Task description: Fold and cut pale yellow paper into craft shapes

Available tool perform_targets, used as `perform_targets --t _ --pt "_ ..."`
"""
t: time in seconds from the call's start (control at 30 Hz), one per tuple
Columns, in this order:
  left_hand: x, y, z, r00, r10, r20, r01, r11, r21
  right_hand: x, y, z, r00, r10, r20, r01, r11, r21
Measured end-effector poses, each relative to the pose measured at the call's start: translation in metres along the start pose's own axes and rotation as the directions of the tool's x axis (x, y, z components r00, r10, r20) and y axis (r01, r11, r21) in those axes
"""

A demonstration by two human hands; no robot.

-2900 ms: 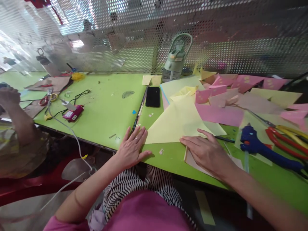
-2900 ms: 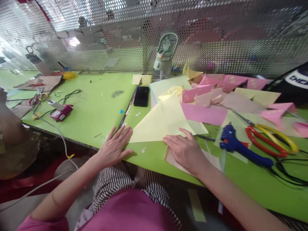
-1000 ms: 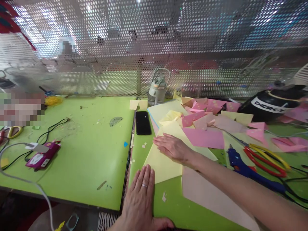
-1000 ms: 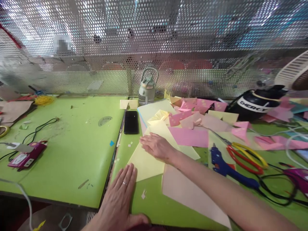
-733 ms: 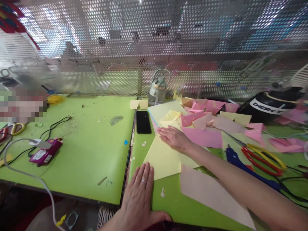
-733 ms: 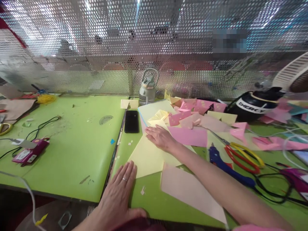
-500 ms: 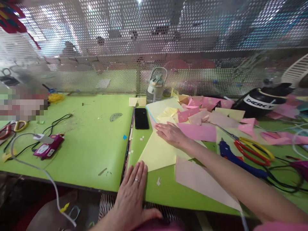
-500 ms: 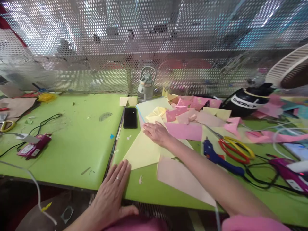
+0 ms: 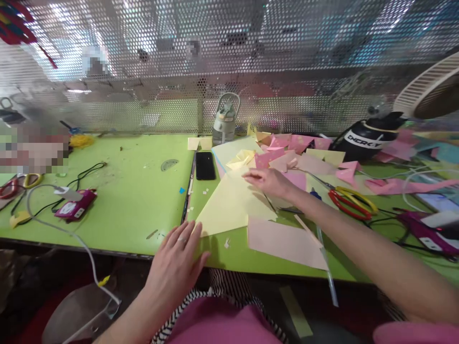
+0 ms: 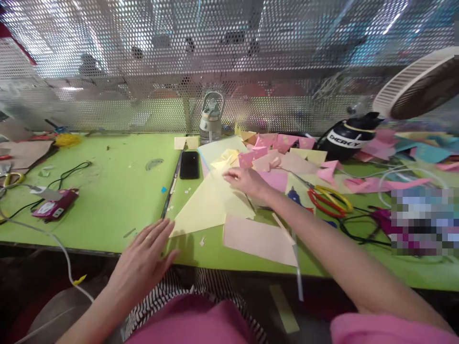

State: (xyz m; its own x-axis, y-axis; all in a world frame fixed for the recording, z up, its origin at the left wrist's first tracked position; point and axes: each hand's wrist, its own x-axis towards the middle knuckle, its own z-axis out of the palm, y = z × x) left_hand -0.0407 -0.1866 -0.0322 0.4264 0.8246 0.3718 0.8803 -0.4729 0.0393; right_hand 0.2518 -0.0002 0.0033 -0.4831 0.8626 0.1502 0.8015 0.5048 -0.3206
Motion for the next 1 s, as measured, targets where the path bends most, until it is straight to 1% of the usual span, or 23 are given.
perform_targets --t 0.07,0.13,0.17,0.2,0.27,0.3,0.33,0.4,0.47,0.57,0.63,0.7,0.77,0.83,0.9,0.97,1.0 --pt "0.027 0.010 0.010 0.996 -0.012 0.089 0.014 1.000 -0.020 -0.030 -0.011 -0.004 0.997 -0.032 0.069 0.033 0.999 -0.013" --pt "0.046 0.018 0.022 0.978 -0.031 0.206 0.032 0.999 -0.003 -0.066 -0.021 0.000 0.988 -0.087 0.127 0.091 0.995 -0.031" --pt "0.052 0.021 0.028 0.966 -0.048 0.254 0.046 0.999 0.014 -0.084 -0.025 0.004 0.982 -0.114 0.153 0.121 0.992 -0.040" --pt "0.055 0.024 0.033 0.956 -0.067 0.286 0.060 0.998 0.034 -0.101 -0.027 0.009 0.976 -0.130 0.173 0.141 0.989 -0.052" --pt "0.053 0.027 0.039 0.948 -0.099 0.302 0.083 0.994 0.068 -0.129 -0.024 0.019 0.970 -0.168 0.176 0.192 0.973 -0.127" --pt "0.050 0.028 0.041 0.949 -0.110 0.296 0.090 0.993 0.080 -0.138 -0.019 0.023 0.974 -0.151 0.169 0.180 0.969 -0.170" --pt "0.047 0.029 0.041 0.950 -0.115 0.290 0.092 0.992 0.090 -0.144 -0.014 0.026 0.982 -0.112 0.155 0.143 0.968 -0.204" --pt "0.041 0.030 0.040 0.948 -0.120 0.296 0.092 0.990 0.107 -0.147 -0.003 0.028 0.993 -0.017 0.117 0.045 0.969 -0.243" --pt "0.037 0.031 0.036 0.942 -0.127 0.312 0.092 0.988 0.125 -0.142 0.004 0.025 0.995 0.063 0.077 -0.042 0.969 -0.245" --pt "0.039 0.030 0.026 0.925 -0.151 0.348 0.115 0.986 0.123 -0.131 0.005 0.017 0.989 0.141 0.048 -0.128 0.970 -0.208" --pt "0.049 0.025 0.018 0.902 -0.201 0.383 0.174 0.979 0.106 -0.124 0.001 0.013 0.981 0.181 0.065 -0.168 0.973 -0.159" --pt "0.067 0.018 0.011 0.863 -0.293 0.411 0.279 0.956 0.094 -0.118 -0.003 0.012 0.970 0.220 0.103 -0.210 0.972 -0.103" --pt "0.091 0.009 0.009 0.817 -0.354 0.455 0.375 0.926 0.047 -0.113 -0.006 0.012 0.952 0.261 0.158 -0.257 0.965 -0.045" --pt "0.118 0.000 0.012 0.798 -0.382 0.466 0.413 0.910 0.038 -0.109 -0.007 0.011 0.933 0.279 0.226 -0.291 0.957 0.018" --pt "0.142 -0.007 0.019 0.785 -0.383 0.487 0.430 0.902 0.017 -0.106 -0.006 0.005 0.922 0.270 0.276 -0.304 0.949 0.085" --pt "0.158 -0.012 0.026 0.772 -0.383 0.508 0.447 0.894 -0.005 -0.102 -0.001 -0.004 0.924 0.273 0.269 -0.320 0.936 0.149" --pt "0.164 -0.015 0.028 0.764 -0.381 0.521 0.455 0.890 -0.016 -0.099 0.004 -0.010 0.928 0.291 0.233 -0.335 0.926 0.176"
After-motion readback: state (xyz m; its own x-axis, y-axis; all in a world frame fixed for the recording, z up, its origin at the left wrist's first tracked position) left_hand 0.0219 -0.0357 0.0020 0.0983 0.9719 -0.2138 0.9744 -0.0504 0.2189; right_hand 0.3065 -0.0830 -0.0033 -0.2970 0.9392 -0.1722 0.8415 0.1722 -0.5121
